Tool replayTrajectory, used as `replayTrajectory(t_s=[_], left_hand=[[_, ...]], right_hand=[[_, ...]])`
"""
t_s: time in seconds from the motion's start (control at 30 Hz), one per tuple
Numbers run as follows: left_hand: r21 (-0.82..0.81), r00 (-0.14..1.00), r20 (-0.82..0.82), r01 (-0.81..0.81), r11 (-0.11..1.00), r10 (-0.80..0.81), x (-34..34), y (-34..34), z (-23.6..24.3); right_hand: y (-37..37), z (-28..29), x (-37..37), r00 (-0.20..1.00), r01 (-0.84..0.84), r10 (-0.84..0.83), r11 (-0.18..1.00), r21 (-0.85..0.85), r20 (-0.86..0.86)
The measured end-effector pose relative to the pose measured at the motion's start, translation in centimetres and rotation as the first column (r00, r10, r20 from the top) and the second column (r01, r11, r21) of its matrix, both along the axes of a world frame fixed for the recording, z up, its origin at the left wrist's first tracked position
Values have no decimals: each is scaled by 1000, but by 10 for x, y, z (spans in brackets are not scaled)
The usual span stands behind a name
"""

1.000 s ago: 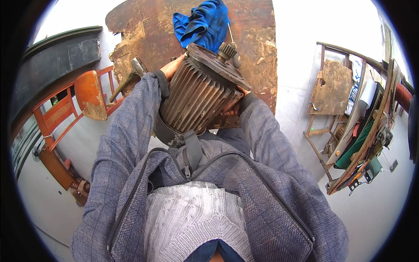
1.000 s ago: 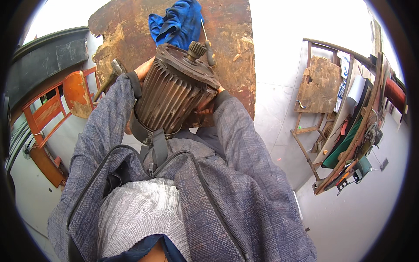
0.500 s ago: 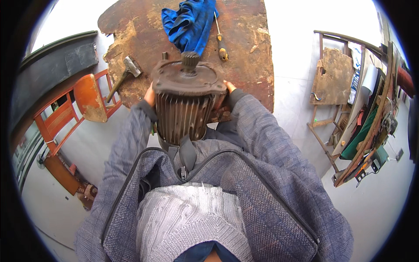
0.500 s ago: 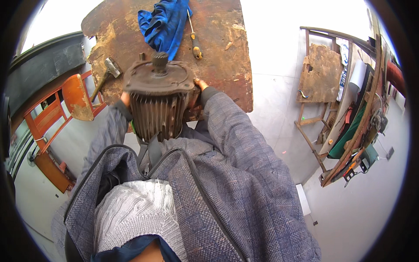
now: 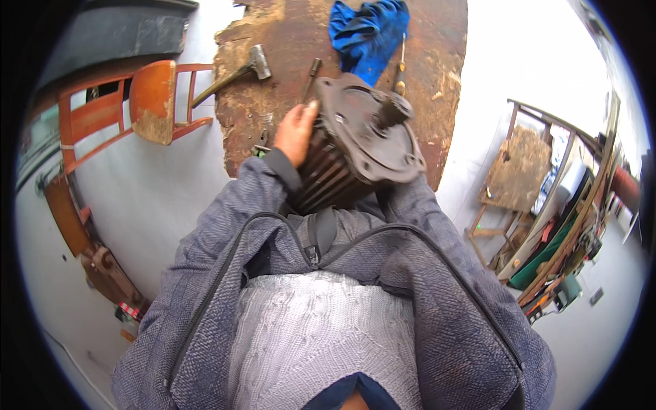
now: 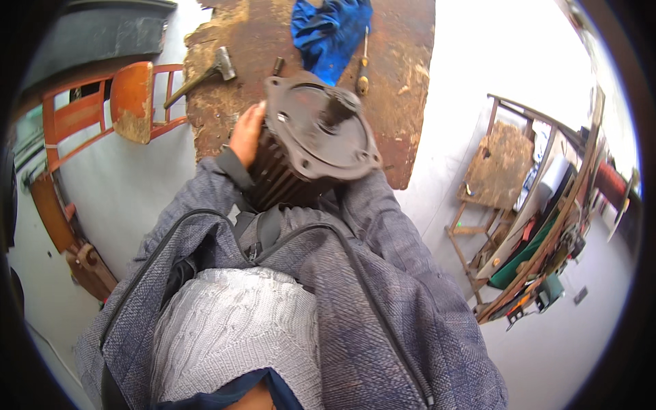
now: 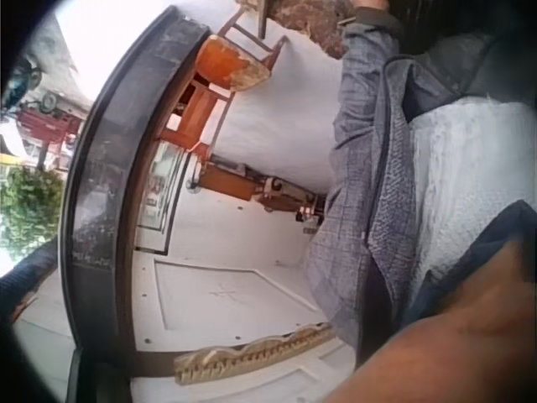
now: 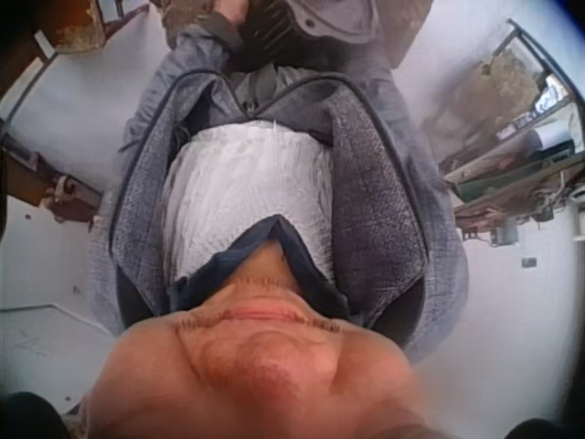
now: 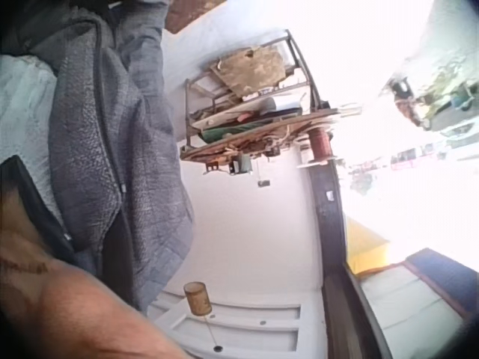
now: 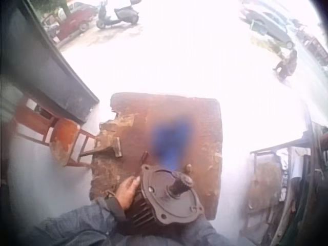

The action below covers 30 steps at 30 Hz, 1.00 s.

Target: The person uses a punch and hammer to drive out pins from a motor end bell on a workbench. They repeatedly position the punch on each pin and strike it with the hammer, then rotate the motor to access additional pins.

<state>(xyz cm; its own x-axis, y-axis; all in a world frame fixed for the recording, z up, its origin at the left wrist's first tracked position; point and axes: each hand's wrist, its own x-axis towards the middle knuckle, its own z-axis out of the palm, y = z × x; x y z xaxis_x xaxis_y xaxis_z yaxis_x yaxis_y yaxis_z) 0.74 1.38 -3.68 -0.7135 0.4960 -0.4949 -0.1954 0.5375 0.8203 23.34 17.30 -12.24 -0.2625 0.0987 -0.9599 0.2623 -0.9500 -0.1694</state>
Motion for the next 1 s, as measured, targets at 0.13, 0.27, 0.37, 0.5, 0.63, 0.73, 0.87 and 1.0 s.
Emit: replayTrajectory(t_s=[0.13,0.27,0.37,0.5,0.63,0.73,0.87,1.0], left_hand=[[200,974,-223,89,976,-43,32,51,49],[359,907,-420,123,925,42,48,94,69],[463,933,-358,134,876,47,42,113,50],[564,976,-205,182,806,-77,30,114,18],[626,969,-172,246,740,-176,13,99,4],[633,928,21,276,724,-372,-8,90,-6],[629,878,9,367,685,-478,-14,73,-22],[519,829,-227,547,657,-511,-2,49,-29]], right_hand=[[25,52,41,999,-47,40,971,236,36],[38,94,82,992,-104,69,916,387,105],[41,108,99,987,-129,73,893,430,145],[40,118,108,985,-128,62,884,449,160],[33,122,105,989,-112,51,871,478,138],[23,121,91,993,-92,40,859,504,113],[4,121,59,998,-24,-10,818,575,56],[-14,129,27,998,50,-69,753,656,3]])
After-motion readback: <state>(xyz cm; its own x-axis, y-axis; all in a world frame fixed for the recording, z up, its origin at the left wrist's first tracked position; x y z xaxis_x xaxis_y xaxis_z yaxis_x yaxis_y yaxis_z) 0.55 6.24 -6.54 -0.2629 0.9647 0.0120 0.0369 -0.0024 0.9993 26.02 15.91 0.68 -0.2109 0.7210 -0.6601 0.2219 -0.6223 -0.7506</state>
